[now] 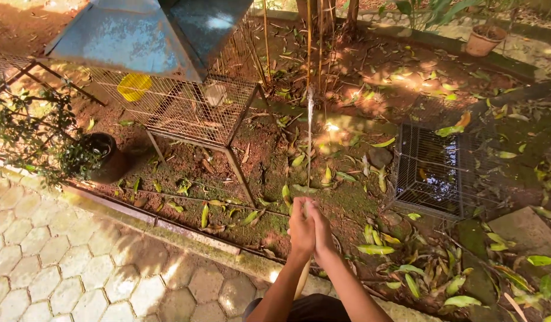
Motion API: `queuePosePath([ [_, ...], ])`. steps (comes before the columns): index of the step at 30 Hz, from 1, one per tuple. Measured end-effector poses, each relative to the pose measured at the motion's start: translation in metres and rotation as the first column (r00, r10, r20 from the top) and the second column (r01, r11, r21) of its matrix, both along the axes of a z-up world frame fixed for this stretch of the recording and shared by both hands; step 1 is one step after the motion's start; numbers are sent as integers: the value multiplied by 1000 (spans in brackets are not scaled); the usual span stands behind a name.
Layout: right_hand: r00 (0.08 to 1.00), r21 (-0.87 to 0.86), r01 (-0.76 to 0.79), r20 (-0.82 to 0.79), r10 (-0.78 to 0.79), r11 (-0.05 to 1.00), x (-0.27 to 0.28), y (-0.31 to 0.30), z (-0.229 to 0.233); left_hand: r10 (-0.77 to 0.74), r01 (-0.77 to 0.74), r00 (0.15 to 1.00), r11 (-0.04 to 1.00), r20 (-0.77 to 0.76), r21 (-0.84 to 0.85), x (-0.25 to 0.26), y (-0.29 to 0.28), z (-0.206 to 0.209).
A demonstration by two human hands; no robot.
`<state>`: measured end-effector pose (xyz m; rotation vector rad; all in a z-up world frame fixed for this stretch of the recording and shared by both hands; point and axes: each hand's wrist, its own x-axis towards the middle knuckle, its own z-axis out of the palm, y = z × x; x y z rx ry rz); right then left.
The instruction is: Watering various plants and a birdcage area in a backyard using a garden hose.
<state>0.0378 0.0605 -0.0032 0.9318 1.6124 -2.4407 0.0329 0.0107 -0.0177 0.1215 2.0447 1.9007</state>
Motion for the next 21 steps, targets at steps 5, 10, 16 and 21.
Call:
queuePosePath([
  [5,999,-18,39,-3,-39,999,16,1,25,21,-21,1000,1000,2,-2,11,6,-9],
  [10,996,-77,-39,-78,33,996,30,13,40,39,-39,999,999,23,-5,25,16,-17],
  [16,990,35,-38,-134,42,999,45,26,30,53,-53,997,999,50,-3,36,25,-23],
  [21,994,3,-21,-103,21,1000,48,27,36,42,-41,997,999,61,-7,40,30,-24],
])
